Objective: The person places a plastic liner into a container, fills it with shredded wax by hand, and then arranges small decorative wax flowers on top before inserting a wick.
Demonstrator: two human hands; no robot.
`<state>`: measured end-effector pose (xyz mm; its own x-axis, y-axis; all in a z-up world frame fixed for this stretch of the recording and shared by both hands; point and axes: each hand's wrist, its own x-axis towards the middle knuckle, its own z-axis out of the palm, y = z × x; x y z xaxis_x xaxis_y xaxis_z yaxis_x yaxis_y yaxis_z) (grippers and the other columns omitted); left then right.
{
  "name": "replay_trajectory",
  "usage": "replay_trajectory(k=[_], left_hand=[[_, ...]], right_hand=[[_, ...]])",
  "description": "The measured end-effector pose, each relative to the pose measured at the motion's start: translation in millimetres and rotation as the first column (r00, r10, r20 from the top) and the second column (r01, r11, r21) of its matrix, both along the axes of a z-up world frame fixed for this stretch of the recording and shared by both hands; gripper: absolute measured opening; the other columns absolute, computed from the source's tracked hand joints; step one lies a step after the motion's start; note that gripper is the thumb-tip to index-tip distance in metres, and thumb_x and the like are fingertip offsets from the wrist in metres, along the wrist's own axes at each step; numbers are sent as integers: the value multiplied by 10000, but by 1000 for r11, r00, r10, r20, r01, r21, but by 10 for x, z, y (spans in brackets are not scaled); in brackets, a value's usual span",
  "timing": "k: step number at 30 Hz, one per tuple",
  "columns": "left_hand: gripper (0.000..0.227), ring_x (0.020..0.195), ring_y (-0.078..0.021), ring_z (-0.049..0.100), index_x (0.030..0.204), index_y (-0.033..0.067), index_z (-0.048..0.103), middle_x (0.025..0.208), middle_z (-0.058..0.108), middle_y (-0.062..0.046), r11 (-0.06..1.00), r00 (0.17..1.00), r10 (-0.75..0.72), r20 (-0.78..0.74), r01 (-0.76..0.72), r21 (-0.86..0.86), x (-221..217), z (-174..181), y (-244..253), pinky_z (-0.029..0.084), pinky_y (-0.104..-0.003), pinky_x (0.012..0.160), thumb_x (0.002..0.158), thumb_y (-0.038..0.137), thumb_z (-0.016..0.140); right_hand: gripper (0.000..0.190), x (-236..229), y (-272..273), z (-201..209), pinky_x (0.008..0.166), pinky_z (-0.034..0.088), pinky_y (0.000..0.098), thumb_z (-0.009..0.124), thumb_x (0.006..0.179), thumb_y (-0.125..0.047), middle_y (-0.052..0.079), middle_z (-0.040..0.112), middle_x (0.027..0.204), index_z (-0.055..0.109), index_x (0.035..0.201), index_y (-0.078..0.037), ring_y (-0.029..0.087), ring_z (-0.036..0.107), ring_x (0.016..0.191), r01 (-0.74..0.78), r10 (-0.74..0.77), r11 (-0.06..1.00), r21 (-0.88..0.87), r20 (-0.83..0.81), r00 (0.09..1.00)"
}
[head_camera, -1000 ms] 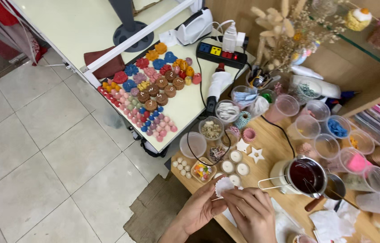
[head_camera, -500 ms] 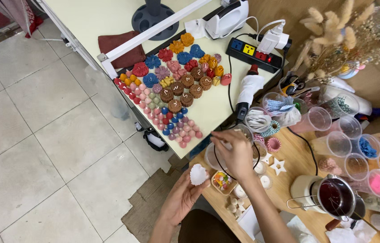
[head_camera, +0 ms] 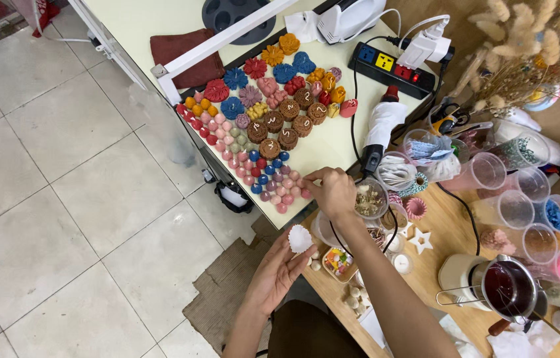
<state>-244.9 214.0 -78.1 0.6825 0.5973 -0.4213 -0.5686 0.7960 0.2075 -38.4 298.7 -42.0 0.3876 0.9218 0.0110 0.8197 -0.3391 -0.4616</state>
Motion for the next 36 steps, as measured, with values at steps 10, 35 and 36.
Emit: replay_trajectory(k=[10, 35, 36], left_hand=[[535, 1277, -308, 621, 1556, 59, 360, 1436, 556, -201, 1000, 1000, -5, -28, 6, 14, 205, 72, 35, 586, -306, 990, 1051, 195, 471], [498, 1191, -266, 694, 1474, 108, 486, 1352, 649, -80, 799, 799, -601, -36, 601, -18, 1421, 632, -1278, 606, -370, 955, 996, 224, 561], [503, 1201, -273, 686, 1476, 109, 486, 1361, 648, -75, 776, 775, -631, -41, 630, -18, 1452, 670, -1352, 609, -374, 957, 995, 229, 566]], right_hand=[[151, -97, -730, 959, 814, 594, 352, 749, 875, -94, 110, 796, 1005, 808, 1013, -69, 211, 767, 877, -33, 113, 918, 395, -182, 977], [701, 388, -3276, 1464, 938, 515, 464, 919, 605, -238, 149, 625, 1304, 678, 1240, -66, 367, 613, 1152, 218, -210, 933, 288, -58, 976], [718, 401, -3386, 1490, 942, 516, 464, 908, 602, -213, 149, 616, 1326, 662, 1260, -66, 370, 606, 1171, 223, -213, 940, 259, -63, 975]])
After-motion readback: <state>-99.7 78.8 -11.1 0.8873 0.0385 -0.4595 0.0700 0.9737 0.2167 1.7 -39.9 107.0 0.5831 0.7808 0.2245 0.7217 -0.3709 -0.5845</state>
